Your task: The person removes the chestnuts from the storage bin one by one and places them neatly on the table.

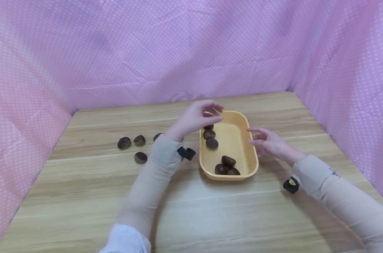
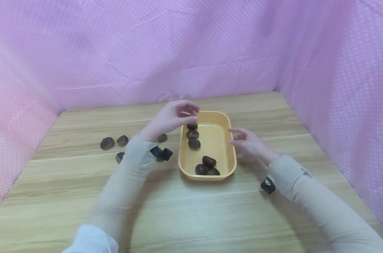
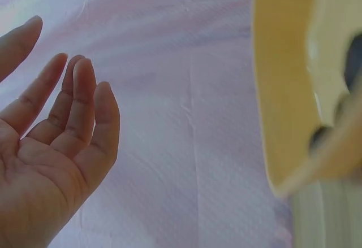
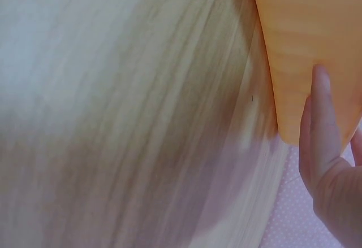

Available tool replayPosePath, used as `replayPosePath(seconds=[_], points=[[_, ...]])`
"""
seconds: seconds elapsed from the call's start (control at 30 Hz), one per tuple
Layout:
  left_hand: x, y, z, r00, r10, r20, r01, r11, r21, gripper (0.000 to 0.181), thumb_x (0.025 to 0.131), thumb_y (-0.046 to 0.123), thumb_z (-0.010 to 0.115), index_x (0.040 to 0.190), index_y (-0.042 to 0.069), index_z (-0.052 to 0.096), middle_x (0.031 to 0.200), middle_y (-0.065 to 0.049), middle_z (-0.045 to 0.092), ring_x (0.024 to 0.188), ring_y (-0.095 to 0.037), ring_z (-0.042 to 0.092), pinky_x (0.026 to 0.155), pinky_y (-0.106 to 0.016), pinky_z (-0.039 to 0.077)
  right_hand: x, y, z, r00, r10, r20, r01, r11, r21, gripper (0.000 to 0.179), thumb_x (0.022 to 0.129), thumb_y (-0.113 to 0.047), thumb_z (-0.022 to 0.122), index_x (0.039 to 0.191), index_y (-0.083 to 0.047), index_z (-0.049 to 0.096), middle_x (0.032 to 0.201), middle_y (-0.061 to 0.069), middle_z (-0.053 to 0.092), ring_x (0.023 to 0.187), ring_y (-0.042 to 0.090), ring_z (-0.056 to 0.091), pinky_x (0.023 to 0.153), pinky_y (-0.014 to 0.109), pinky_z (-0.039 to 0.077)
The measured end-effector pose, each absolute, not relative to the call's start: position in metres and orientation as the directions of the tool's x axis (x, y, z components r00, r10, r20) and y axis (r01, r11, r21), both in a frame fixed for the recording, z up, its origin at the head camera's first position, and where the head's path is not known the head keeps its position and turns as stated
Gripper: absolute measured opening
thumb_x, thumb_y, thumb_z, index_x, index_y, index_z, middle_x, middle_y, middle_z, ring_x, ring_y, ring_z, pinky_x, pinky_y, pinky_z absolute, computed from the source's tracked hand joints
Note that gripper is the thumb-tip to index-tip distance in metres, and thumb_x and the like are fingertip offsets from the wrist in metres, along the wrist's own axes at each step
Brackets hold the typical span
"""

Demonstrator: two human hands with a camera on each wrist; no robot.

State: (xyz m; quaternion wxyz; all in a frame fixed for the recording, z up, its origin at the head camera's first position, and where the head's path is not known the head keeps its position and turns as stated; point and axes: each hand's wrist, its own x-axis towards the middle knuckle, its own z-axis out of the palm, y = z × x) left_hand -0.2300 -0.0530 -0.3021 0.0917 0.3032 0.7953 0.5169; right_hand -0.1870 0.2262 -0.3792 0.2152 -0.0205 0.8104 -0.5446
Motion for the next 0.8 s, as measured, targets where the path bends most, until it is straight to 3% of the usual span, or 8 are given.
replayPosePath(seconds=[0.3,0.47,0.63,0.8], points=[[-0.236,-0.006,-0.309,-0.747,0.648,0.149,0.403,0.262,0.877,0.035,0.088,0.012,0.067,0.12,0.002,0.059,0.113,-0.014,0.063,0.102,-0.018,0.061,0.09,-0.021,0.05,-0.187,0.228,-0.381,-0.899,-0.283,-0.335,0.22,0.37,-0.902,0.063,0.093,-0.012,0.058,0.147,-0.007,0.027,0.125,0.028,0.044,0.09,0.017,0.063,0.082,0.041,0.055],[-0.239,0.0,-0.322,-0.736,0.672,0.076,0.4,0.341,0.851,0.035,0.089,0.018,0.066,0.121,0.004,0.06,0.112,-0.008,0.065,0.103,-0.017,0.061,0.088,-0.02,0.049,-0.188,0.229,-0.383,-0.9,-0.287,-0.327,0.207,0.377,-0.903,0.062,0.093,-0.012,0.058,0.147,-0.007,0.027,0.125,0.03,0.045,0.091,0.019,0.063,0.082,0.043,0.055],[-0.242,0.002,-0.34,-0.686,0.727,-0.022,0.472,0.468,0.747,0.037,0.09,0.023,0.064,0.121,0.003,0.059,0.116,-0.009,0.064,0.105,-0.018,0.061,0.088,-0.022,0.049,-0.188,0.229,-0.383,-0.899,-0.291,-0.328,0.21,0.371,-0.904,0.061,0.094,-0.011,0.057,0.147,-0.006,0.027,0.126,0.031,0.045,0.092,0.019,0.063,0.083,0.042,0.055],[-0.24,0.008,-0.355,-0.624,0.777,-0.079,0.51,0.482,0.713,0.035,0.09,0.022,0.064,0.118,0.002,0.06,0.117,-0.011,0.064,0.105,-0.02,0.062,0.088,-0.02,0.048,-0.187,0.228,-0.38,-0.899,-0.296,-0.324,0.203,0.375,-0.905,0.062,0.094,-0.011,0.056,0.148,-0.006,0.026,0.128,0.033,0.044,0.094,0.021,0.063,0.083,0.042,0.055]])
